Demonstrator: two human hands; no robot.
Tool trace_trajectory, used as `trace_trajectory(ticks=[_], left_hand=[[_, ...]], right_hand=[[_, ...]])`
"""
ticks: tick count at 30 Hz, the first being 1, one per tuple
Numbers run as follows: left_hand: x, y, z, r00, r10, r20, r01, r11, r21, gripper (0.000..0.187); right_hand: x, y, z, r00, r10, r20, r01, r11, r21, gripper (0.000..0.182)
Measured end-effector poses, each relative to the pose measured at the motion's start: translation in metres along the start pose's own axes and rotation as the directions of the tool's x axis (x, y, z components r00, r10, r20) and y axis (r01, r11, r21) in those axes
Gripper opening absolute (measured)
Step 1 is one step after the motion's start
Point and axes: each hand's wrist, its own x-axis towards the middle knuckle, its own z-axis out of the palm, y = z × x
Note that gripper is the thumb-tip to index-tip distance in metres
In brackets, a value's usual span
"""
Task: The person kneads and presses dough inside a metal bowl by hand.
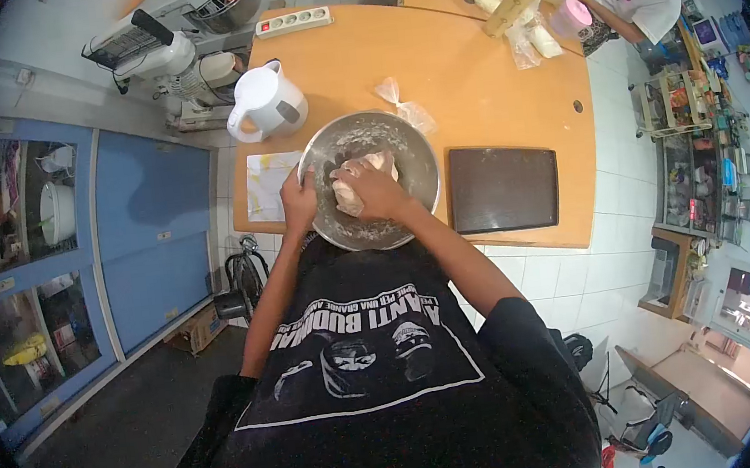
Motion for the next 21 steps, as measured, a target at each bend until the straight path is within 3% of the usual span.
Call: trace_trajectory(ticks=[4, 6, 13, 15, 19, 21], left_hand=[[0.001, 0.0, -0.001, 1.0, 0.006, 0.003, -0.006, 1.0, 0.028, 0.026], [0.0, 0.001, 0.0, 1.0, -0.007, -0.006, 0.007, 0.999, 0.031, 0.026], [0.002, 0.016, -0.003, 0.997, -0.071, 0.017, 0.07, 0.996, 0.046, 0.026], [0.002, 0.017, -0.004, 0.998, -0.062, 0.016, 0.061, 0.997, 0.043, 0.026], [-0.002, 0.018, -0.004, 0.998, -0.057, 0.002, 0.057, 0.998, 0.038, 0.026], [-0.001, 0.017, -0.005, 0.998, -0.059, -0.004, 0.059, 0.998, 0.025, 0.026]], right_hand=[[0.011, -0.006, 0.006, 0.995, 0.037, -0.096, -0.034, 0.999, 0.034, 0.064], [0.019, -0.006, 0.014, 0.976, 0.107, -0.189, -0.124, 0.989, -0.077, 0.055], [0.043, 0.003, 0.013, 0.984, 0.151, -0.093, -0.158, 0.984, -0.076, 0.051], [0.049, 0.003, 0.008, 0.976, 0.216, 0.038, -0.214, 0.975, -0.056, 0.051], [0.047, 0.0, -0.002, 0.984, 0.165, 0.061, -0.159, 0.982, -0.102, 0.055], [0.038, -0.004, -0.002, 0.995, 0.098, -0.015, -0.099, 0.995, -0.031, 0.062]])
